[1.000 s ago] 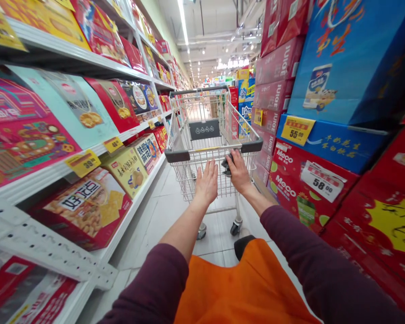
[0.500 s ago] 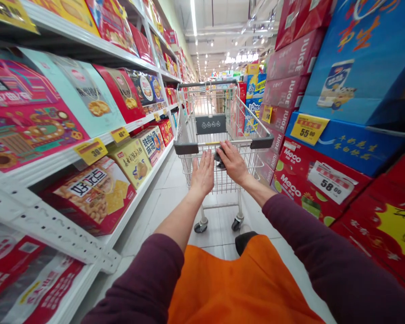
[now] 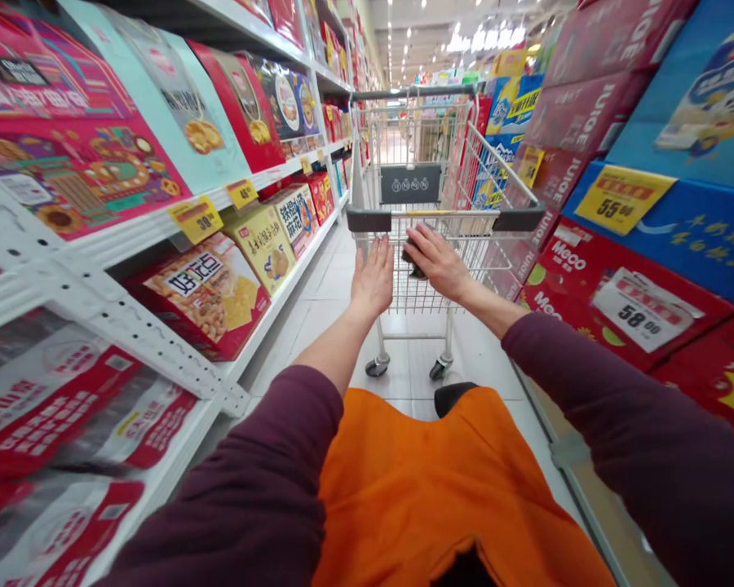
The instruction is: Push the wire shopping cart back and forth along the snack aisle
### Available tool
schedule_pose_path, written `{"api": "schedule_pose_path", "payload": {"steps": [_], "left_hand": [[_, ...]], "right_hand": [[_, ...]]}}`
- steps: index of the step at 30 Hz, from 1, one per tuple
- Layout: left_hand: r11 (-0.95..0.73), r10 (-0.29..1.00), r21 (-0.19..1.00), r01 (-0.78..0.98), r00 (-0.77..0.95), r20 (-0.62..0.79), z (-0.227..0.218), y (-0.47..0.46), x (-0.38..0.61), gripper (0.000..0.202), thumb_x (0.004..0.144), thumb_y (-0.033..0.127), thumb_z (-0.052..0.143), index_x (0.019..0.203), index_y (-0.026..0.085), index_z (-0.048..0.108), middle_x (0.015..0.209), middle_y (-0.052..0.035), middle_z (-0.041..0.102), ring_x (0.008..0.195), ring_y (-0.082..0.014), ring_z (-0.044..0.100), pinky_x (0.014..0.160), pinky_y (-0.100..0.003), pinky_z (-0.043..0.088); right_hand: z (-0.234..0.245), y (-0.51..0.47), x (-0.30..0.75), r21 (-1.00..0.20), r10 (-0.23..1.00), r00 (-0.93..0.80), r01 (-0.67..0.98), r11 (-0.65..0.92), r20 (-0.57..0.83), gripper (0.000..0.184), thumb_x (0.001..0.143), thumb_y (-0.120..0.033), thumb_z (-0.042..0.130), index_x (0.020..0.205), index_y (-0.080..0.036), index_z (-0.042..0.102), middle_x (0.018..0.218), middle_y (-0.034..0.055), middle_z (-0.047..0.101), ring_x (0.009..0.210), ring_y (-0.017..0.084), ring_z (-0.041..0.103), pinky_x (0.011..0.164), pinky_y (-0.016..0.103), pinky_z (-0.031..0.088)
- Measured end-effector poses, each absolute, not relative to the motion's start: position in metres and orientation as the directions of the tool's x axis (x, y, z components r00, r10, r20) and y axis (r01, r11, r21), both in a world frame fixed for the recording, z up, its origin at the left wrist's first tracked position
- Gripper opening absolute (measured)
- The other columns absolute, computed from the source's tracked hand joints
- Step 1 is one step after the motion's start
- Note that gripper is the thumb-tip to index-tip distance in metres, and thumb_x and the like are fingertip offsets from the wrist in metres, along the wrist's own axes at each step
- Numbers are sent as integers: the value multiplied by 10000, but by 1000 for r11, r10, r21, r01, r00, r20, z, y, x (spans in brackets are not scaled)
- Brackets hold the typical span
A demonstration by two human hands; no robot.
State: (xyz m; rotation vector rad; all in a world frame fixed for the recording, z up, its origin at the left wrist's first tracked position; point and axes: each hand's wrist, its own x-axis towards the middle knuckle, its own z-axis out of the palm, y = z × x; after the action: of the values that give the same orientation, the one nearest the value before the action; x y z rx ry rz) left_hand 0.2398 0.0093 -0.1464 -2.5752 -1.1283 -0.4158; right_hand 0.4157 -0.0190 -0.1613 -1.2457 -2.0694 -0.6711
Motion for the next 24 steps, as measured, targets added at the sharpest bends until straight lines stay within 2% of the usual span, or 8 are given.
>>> {"api": "schedule_pose_path", "payload": {"steps": [3, 5, 13, 16, 19, 22, 24], "left_hand": [[-637, 668, -134, 759, 631, 395, -144, 13, 235, 709, 769, 48, 331, 1435, 70, 89, 1532, -137, 117, 1412, -244, 49, 1136, -508, 59], [-628, 683, -130, 768, 623, 382, -145, 14, 231, 708, 770, 48, 329, 1435, 68, 87, 1531, -144, 111, 1411, -248, 54, 1134, -510, 63], [-620, 709, -131, 774, 624, 329, -164, 17, 211, 679, 773, 50, 327, 1427, 65, 146, 1526, -147, 133, 1409, -241, 83, 1130, -507, 96], [-605, 714, -134, 785, 609, 345, -163, 21, 208, 664, 780, 67, 326, 1421, 42, 153, 1524, -162, 117, 1410, -244, 71, 1128, -515, 94], [-582, 725, -143, 800, 591, 354, -158, 23, 208, 663, 779, 66, 320, 1419, 24, 148, 1525, -166, 105, 1412, -238, 46, 1134, -506, 83], [-565, 740, -135, 814, 572, 354, -156, 24, 208, 699, 759, 59, 337, 1426, 43, 130, 1527, -157, 105, 1413, -227, 45, 1135, -501, 87], [-558, 747, -125, 821, 562, 356, -157, 24, 208, 712, 754, 68, 348, 1429, 55, 125, 1528, -151, 106, 1413, -227, 55, 1133, -502, 98]], "right_hand": [[-136, -4, 400, 93, 555, -350, 895, 437, 754, 414, 951, -169, 286, 1339, -235, 416, 1442, 17, 382, 1394, 189, 165, 1131, 497, 209], [-136, 2, 397, 112, 566, -373, 891, 441, 735, 409, 951, -163, 283, 1328, -223, 431, 1441, 28, 384, 1391, 194, 178, 1130, 492, 214], [-200, -4, 407, 169, 631, -490, 850, 498, 602, 364, 892, -58, 367, 1192, -138, 556, 1359, 113, 485, 1331, 242, 335, 1072, 514, 332], [-185, -1, 398, 177, 585, -513, 826, 535, 628, 352, 896, -67, 372, 1182, -143, 563, 1354, 109, 491, 1335, 241, 327, 1072, 502, 339], [-152, 10, 382, 189, 525, -495, 827, 530, 693, 371, 915, -92, 349, 1228, -184, 526, 1406, 73, 434, 1370, 215, 250, 1105, 498, 284], [-133, 19, 374, 207, 524, -474, 848, 487, 707, 381, 921, -110, 353, 1256, -217, 500, 1430, 44, 402, 1384, 207, 208, 1122, 512, 233], [-138, 21, 376, 220, 545, -473, 858, 464, 692, 382, 910, -101, 380, 1250, -220, 507, 1430, 46, 404, 1380, 219, 220, 1120, 532, 219]]}}
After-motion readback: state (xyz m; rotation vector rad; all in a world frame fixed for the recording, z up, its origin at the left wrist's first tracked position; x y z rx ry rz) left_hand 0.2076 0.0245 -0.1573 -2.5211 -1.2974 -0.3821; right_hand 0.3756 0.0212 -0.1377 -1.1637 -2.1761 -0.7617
